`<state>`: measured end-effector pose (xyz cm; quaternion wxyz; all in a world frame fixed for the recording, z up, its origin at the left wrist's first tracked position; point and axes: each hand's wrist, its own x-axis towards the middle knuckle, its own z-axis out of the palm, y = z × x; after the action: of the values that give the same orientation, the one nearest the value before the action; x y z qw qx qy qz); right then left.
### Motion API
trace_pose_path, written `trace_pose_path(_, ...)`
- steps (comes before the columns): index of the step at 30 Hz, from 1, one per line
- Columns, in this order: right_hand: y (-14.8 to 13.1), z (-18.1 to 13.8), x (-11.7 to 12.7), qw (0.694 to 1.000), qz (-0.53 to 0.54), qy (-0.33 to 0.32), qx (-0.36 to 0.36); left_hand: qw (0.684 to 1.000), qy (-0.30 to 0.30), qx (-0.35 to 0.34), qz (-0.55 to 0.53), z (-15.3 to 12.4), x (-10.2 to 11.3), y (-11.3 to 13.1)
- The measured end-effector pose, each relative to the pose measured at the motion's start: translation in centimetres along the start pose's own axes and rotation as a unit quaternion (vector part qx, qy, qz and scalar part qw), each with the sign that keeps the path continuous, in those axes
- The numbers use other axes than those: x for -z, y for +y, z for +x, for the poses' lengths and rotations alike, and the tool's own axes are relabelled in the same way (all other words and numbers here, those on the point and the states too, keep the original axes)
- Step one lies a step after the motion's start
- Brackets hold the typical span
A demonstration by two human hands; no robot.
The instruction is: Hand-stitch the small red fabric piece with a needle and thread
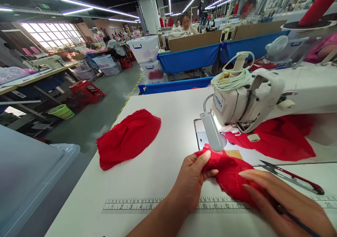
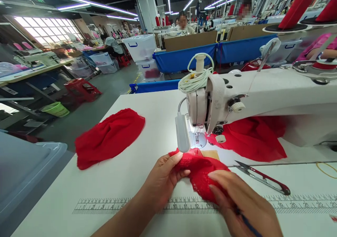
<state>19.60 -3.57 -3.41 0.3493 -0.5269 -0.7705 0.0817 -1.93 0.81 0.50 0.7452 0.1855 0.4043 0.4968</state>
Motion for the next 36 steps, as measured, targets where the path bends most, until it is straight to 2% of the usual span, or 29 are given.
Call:
trace_pose_path(1, -1.7, 1.0, -0.7, 1.000, 0.007, 0.002, -0.007, 1.000, 0.005, -0.001, -0.001, 0.0, 0.0, 0.0)
trace_pose_path(3, -4.4, 2.8, -1.9, 0.997, 0.030, 0.046, -0.048, 1.000, 0.012, -0.002, -0.009, 0.0, 0.0, 0.1)
trace_pose_path(5, -5.9, 3.9, -2.5, 0.992, 0.047, 0.076, -0.090, 1.000, 0.006, -0.002, -0.015, -0.1, -0.1, 0.2)
trace_pose_path(8, -6.4, 4.6, -3.0, 0.990, 0.051, 0.084, -0.104, 1.000, -0.022, 0.003, -0.008, -0.2, -0.2, 0.3)
trace_pose_path(11, -6.3, 5.0, -3.0, 0.991, 0.052, 0.098, -0.079, 0.999, -0.042, 0.005, 0.010, -0.3, -0.2, 0.2)
trace_pose_path(15, -6.6, 4.8, -2.5, 0.979, 0.075, 0.160, -0.097, 0.999, -0.027, -0.008, 0.020, -0.2, -0.1, 0.1)
trace_pose_path(18, -6.9, 3.9, -2.8, 0.986, 0.056, 0.117, -0.108, 0.999, -0.035, -0.023, 0.023, -0.3, -0.2, 0.2)
trace_pose_path(20, -7.1, 3.4, -3.4, 0.991, 0.027, 0.067, -0.111, 0.997, -0.069, -0.008, 0.029, -0.5, -0.4, 0.4)
trace_pose_path(22, -7.0, 3.3, -3.9, 0.986, 0.024, 0.042, -0.158, 0.994, -0.104, 0.014, 0.026, -0.7, -0.6, 0.6)
trace_pose_path(25, -6.4, 4.1, -3.6, 0.948, 0.152, 0.032, -0.278, 0.989, -0.146, 0.023, 0.033, -0.9, -0.7, 0.5)
trace_pose_path(27, -5.8, 4.8, -3.0, 0.916, 0.237, 0.033, -0.321, 0.989, -0.130, 0.006, 0.072, -0.9, -0.6, 0.4)
trace_pose_path(29, -5.3, 5.2, -2.5, 0.890, 0.302, 0.014, -0.342, 0.983, -0.084, -0.050, 0.153, -0.8, -0.5, 0.1)
trace_pose_path(32, -5.4, 5.4, -2.4, 0.820, 0.424, -0.036, -0.383, 0.941, -0.041, -0.167, 0.290, -0.8, -0.2, -0.1)
trace_pose_path(34, -5.8, 5.4, -2.9, 0.778, 0.485, -0.045, -0.397, 0.918, -0.023, -0.222, 0.329, -0.7, -0.1, -0.2)
trace_pose_path(36, -6.4, 5.4, -3.4, 0.755, 0.516, -0.035, -0.404, 0.912, -0.017, -0.235, 0.336, -0.6, 0.1, -0.3)
